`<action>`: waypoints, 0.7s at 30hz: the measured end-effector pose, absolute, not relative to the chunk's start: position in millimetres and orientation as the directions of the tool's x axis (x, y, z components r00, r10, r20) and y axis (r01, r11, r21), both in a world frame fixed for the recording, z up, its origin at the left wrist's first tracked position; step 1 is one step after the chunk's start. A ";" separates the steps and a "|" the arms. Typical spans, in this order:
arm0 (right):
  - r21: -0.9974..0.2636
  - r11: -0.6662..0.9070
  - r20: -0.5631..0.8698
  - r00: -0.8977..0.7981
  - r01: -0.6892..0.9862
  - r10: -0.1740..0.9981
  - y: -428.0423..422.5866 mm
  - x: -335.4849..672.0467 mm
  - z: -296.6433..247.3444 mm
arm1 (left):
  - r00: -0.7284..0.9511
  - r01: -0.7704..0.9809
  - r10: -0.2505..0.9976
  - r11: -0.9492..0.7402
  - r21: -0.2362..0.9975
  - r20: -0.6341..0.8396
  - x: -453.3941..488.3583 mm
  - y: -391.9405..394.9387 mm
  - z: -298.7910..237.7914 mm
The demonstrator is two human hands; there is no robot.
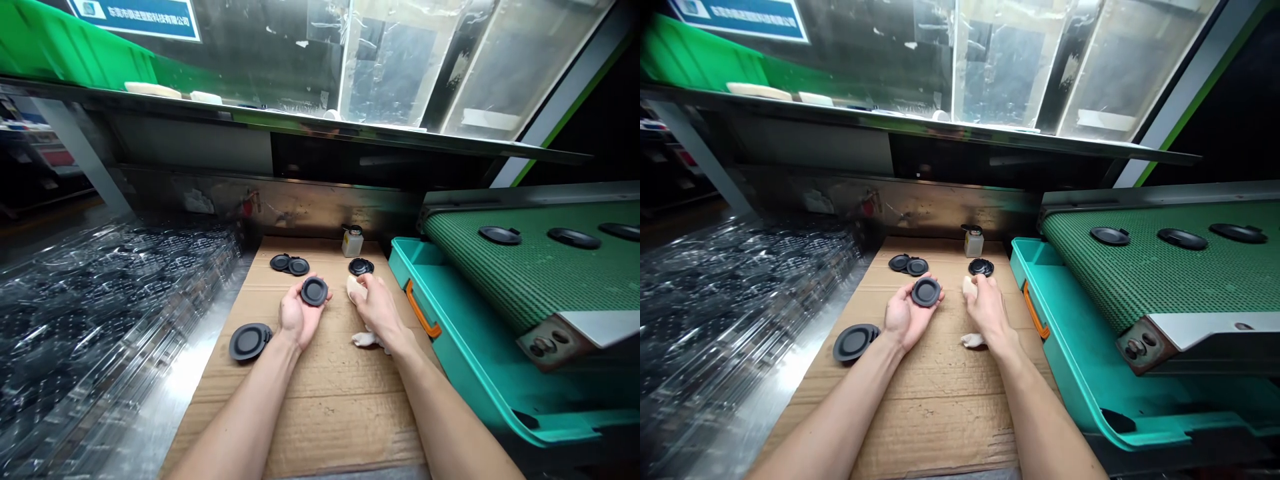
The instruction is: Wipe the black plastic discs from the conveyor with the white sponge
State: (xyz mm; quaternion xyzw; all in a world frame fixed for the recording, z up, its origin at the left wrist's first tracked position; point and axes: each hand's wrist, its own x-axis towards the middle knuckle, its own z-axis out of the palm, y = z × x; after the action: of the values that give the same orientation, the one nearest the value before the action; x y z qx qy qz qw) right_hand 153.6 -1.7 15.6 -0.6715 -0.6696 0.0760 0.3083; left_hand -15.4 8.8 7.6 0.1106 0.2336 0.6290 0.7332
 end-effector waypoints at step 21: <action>-0.457 0.097 0.232 0.013 0.884 0.973 -24.2 90.4 29.6 | 0.218 -0.842 0.969 0.249 0.479 -0.119 -6.7 3.2 6.2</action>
State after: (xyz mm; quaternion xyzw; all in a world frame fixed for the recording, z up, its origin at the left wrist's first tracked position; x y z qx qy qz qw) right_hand 90.4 -24.2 29.6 -0.6660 -0.6969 0.0881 0.2509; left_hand -6.7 3.2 6.2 0.1580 0.2004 0.5921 0.7644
